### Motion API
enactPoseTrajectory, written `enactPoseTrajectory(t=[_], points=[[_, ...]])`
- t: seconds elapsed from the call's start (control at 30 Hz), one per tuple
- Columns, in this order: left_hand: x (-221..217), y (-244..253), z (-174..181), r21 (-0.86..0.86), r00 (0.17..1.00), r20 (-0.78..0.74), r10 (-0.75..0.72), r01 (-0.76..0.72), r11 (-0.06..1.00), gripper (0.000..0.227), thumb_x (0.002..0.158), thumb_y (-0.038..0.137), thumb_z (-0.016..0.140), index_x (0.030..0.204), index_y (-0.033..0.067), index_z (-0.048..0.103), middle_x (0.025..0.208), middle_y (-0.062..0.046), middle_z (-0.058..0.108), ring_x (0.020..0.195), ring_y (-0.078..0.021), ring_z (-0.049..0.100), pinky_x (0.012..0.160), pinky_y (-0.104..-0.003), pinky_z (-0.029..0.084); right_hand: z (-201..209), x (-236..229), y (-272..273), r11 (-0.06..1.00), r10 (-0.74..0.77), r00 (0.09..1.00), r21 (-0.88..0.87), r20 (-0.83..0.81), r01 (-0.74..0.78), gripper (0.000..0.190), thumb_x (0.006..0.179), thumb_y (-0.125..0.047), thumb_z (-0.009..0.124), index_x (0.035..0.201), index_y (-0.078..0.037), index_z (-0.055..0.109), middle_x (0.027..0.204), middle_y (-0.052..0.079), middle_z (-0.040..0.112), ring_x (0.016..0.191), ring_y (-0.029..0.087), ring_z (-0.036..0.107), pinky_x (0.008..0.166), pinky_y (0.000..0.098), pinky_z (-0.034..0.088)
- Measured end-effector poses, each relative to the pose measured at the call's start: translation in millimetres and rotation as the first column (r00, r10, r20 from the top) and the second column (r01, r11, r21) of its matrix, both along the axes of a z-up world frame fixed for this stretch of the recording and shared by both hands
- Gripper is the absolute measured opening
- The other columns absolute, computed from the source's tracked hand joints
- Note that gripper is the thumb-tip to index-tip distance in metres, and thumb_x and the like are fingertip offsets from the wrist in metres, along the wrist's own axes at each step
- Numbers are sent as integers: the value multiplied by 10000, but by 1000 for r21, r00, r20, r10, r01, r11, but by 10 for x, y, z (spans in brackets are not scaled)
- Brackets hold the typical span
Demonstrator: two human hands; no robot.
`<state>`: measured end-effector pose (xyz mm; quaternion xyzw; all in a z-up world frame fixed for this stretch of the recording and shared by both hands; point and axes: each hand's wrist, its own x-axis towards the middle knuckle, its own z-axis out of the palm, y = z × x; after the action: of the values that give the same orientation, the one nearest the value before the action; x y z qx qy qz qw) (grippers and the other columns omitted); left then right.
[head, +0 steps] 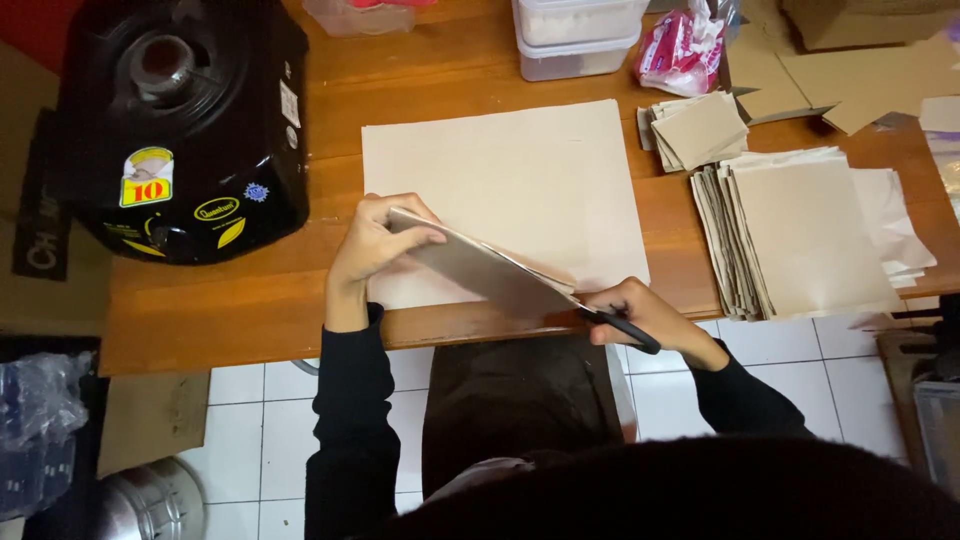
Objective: The person folds a large sheet of light brown paper on a wooden table, then uses scissors to cut it into smaller rectangular pieces. The person repeats the folding and cutting process on the remaining paper, stacking the cut pieces on the table.
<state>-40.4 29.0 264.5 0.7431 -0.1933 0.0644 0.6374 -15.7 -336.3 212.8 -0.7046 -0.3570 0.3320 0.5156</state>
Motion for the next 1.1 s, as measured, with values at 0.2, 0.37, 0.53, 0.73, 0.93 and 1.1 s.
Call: enactPoseTrajectory(t=[0.2, 0.37, 0.53, 0.73, 0.93, 1.1], points=[[-61, -114, 43, 67, 999, -2, -50, 50, 997, 61, 810, 94, 808, 814, 101, 748, 634, 16, 699, 607, -5, 503, 590, -158, 434, 79, -33, 114, 995, 78, 981, 68, -177, -67, 576, 769, -603, 739, 584, -81, 579, 376, -22, 467, 350, 96, 434, 414, 213, 371], [-91, -99, 28, 39, 998, -31, -49, 50, 998, 67, 816, 103, 805, 806, 103, 738, 652, 13, 712, 621, -9, 516, 611, -175, 461, -47, 22, 124, 999, 33, 995, 22, -98, -31, 598, 704, -630, 791, 538, -126, 514, 362, -51, 426, 375, 60, 376, 414, 194, 326], [-96, -78, -37, 31, 998, -56, -33, 35, 999, 71, 805, 95, 816, 816, 101, 746, 640, 6, 708, 605, -11, 509, 600, -165, 447, -321, 32, 70, 1000, 7, 999, 0, -35, -7, 608, 706, -594, 820, 519, -134, 468, 360, -58, 381, 383, 65, 344, 415, 206, 299], [-80, -81, -48, 22, 997, -64, -39, 40, 999, 69, 805, 103, 815, 826, 104, 749, 644, 10, 707, 622, -2, 505, 605, -160, 444, -389, 12, 52, 1000, -3, 999, -25, -47, 2, 573, 732, -526, 836, 529, -141, 463, 386, -64, 393, 416, 65, 346, 433, 215, 296], [-71, -155, -48, 15, 990, -99, -105, 107, 994, 55, 815, 93, 803, 811, 110, 750, 641, 10, 710, 607, -20, 512, 626, -172, 451, -131, -9, 121, 998, 43, 990, -31, -137, -47, 532, 774, -559, 781, 575, -163, 486, 464, -83, 403, 463, 71, 369, 460, 222, 313], [-21, -168, -49, 18, 990, -91, -110, 112, 994, 65, 821, 95, 805, 818, 109, 741, 630, 18, 699, 603, -17, 499, 620, -175, 452, -322, 15, 130, 999, 25, 988, 24, -151, -22, 584, 712, -668, 785, 571, -163, 527, 438, -78, 426, 446, 57, 380, 451, 204, 313]])
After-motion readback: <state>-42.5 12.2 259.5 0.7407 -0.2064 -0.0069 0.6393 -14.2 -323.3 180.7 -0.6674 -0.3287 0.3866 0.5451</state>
